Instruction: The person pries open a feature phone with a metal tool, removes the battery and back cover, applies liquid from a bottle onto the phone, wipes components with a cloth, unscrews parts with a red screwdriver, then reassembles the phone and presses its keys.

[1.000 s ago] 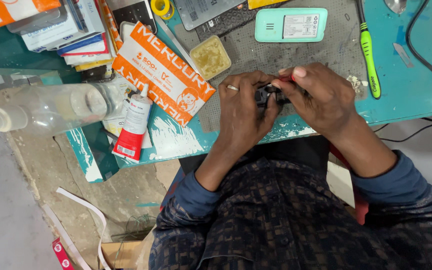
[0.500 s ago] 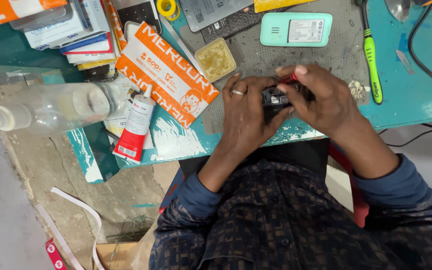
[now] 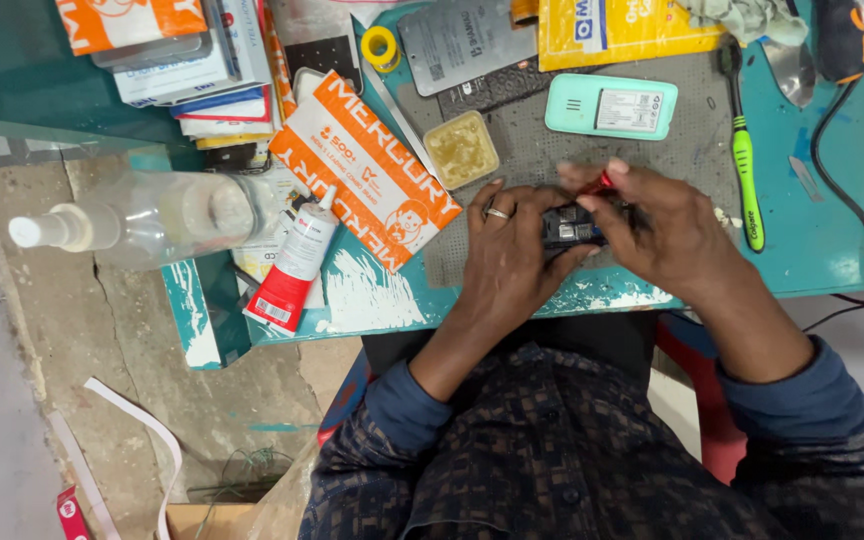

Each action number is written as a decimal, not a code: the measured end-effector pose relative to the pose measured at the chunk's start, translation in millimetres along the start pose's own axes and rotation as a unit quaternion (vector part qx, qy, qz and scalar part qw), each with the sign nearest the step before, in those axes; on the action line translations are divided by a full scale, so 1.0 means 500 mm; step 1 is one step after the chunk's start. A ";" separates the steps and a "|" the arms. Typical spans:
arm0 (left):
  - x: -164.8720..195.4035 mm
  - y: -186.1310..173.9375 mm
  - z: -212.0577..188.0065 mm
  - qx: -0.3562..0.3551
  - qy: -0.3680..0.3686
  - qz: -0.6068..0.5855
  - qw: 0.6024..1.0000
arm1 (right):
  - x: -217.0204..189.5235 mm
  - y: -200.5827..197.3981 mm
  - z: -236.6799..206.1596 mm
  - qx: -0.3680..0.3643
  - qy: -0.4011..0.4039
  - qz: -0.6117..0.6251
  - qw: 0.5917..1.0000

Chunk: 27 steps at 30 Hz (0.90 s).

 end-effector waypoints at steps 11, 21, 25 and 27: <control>-0.003 -0.005 -0.001 -0.012 -0.007 -0.001 1.000 | -0.011 0.006 0.006 0.043 0.011 -0.075 0.996; -0.002 -0.001 0.002 -0.011 -0.008 -0.011 1.000 | -0.021 -0.007 0.003 0.062 -0.022 -0.099 0.993; -0.001 -0.001 -0.001 -0.010 -0.011 -0.007 1.000 | -0.023 -0.002 0.005 0.018 0.001 -0.010 1.000; -0.001 -0.001 -0.002 -0.014 -0.016 -0.007 1.000 | -0.021 0.001 0.007 0.020 0.007 -0.045 0.999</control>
Point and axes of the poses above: each hand's wrist, its own z-axis towards the middle knuckle, its own y-axis out of the palm, x = y × z, the point moved 2 cm from there along z, towards the middle knuckle, and after that the axes turned 7 degrees about y, right-handed, at the moved point
